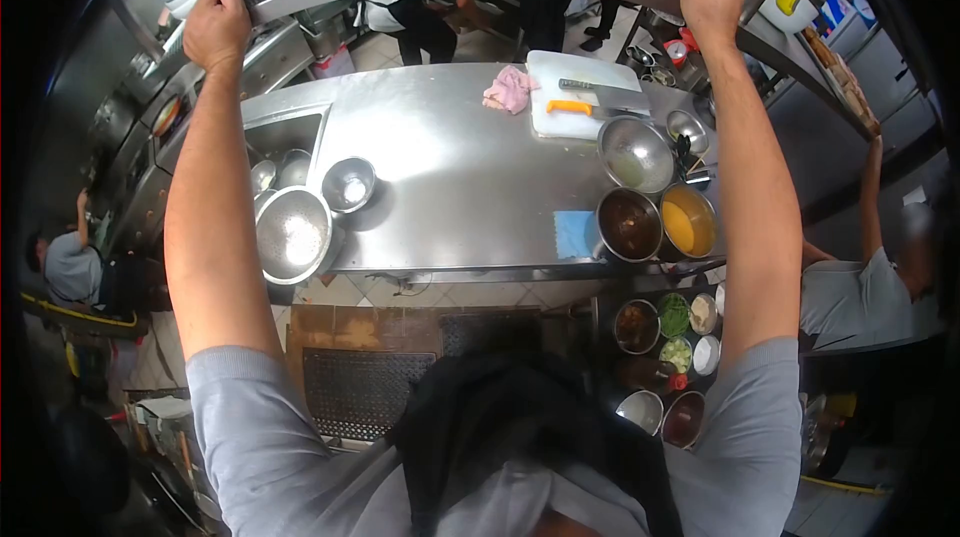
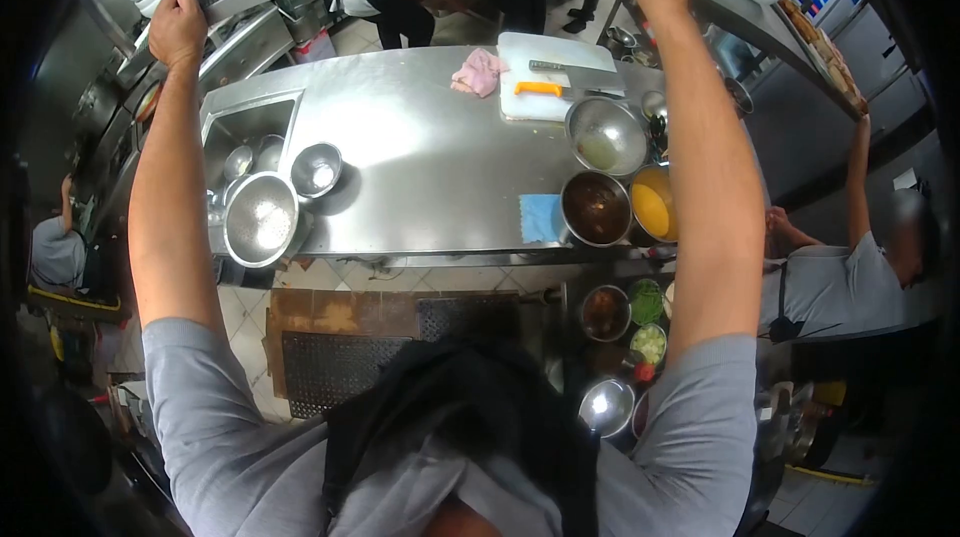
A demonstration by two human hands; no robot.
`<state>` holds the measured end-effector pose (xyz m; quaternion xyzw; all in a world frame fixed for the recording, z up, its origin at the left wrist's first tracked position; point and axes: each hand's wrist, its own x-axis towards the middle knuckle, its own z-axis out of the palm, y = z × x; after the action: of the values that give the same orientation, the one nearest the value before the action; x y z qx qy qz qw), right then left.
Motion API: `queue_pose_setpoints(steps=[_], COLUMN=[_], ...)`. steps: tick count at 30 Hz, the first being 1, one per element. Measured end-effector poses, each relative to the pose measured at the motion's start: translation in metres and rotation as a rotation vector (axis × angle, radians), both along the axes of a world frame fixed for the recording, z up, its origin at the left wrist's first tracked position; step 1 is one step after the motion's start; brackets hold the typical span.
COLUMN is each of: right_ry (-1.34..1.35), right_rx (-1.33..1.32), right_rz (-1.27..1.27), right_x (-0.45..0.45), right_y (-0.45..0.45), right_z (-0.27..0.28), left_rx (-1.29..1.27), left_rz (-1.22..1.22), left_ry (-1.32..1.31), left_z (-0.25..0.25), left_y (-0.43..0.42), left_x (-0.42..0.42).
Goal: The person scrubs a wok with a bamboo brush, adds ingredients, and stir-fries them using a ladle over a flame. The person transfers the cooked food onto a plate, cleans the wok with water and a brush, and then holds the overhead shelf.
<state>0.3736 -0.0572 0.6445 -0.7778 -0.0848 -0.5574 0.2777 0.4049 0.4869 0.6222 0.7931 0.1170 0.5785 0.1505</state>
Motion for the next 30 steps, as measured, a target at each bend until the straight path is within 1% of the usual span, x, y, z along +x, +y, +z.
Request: queue_pose_setpoints(steps=[2,3,5,8,12,15,17,18,20,23,26,30], right_ry=[0.036,0.036,-0.024,-0.085,-0.046,-0.111,0.037,0.025,-0.093,-0.094,-0.100,-0.102], right_rx=[-0.025,-0.020,-0.062,-0.046,-0.074,-0.074,-0.177,-0.176,-0.092,-0.078,-0.077,-0.110], right_rz=[-0.095,-0.094,-0.221,-0.254,-0.307,-0.318,-0.435,-0.437,-0.365,-0.371,-0.379,-0.378], right_x=[0.011,0.016,0.016,0.014,0.013,0.024,0.035,0.038,0.041,0.041,0.043,0.044], right_y=[0.002,0.003,0.012,0.021,0.019,0.012,0.000,-0.002,0.000,0.002,0.001,-0.002], right_z=[-0.009,-0.013,-0.016,-0.021,-0.024,-0.024,-0.019,-0.020,-0.023,-0.025,-0.027,-0.025], left_rx=[0.005,0.007,0.014,0.004,0.008,0.053,0.066,0.070,0.063,0.114,0.095,0.115], left_rz=[-0.012,-0.018,-0.013,-0.016,-0.005,-0.013,-0.031,-0.048,-0.048,-0.046,-0.035,-0.049], left_ry=[-0.007,-0.025,-0.041,-0.040,-0.001,0.017,0.004,0.000,-0.015,-0.032,0.008,-0.023], left_z=[-0.001,-0.001,-0.001,0.000,-0.002,0.000,0.001,0.000,0.002,-0.001,-0.001,-0.001], left_y=[-0.003,-0.004,-0.003,-0.005,-0.004,-0.002,-0.003,-0.003,-0.004,-0.003,-0.002,-0.001], left_x=[-0.002,-0.002,0.000,-0.001,-0.003,-0.004,-0.006,-0.007,-0.007,-0.006,-0.006,-0.004])
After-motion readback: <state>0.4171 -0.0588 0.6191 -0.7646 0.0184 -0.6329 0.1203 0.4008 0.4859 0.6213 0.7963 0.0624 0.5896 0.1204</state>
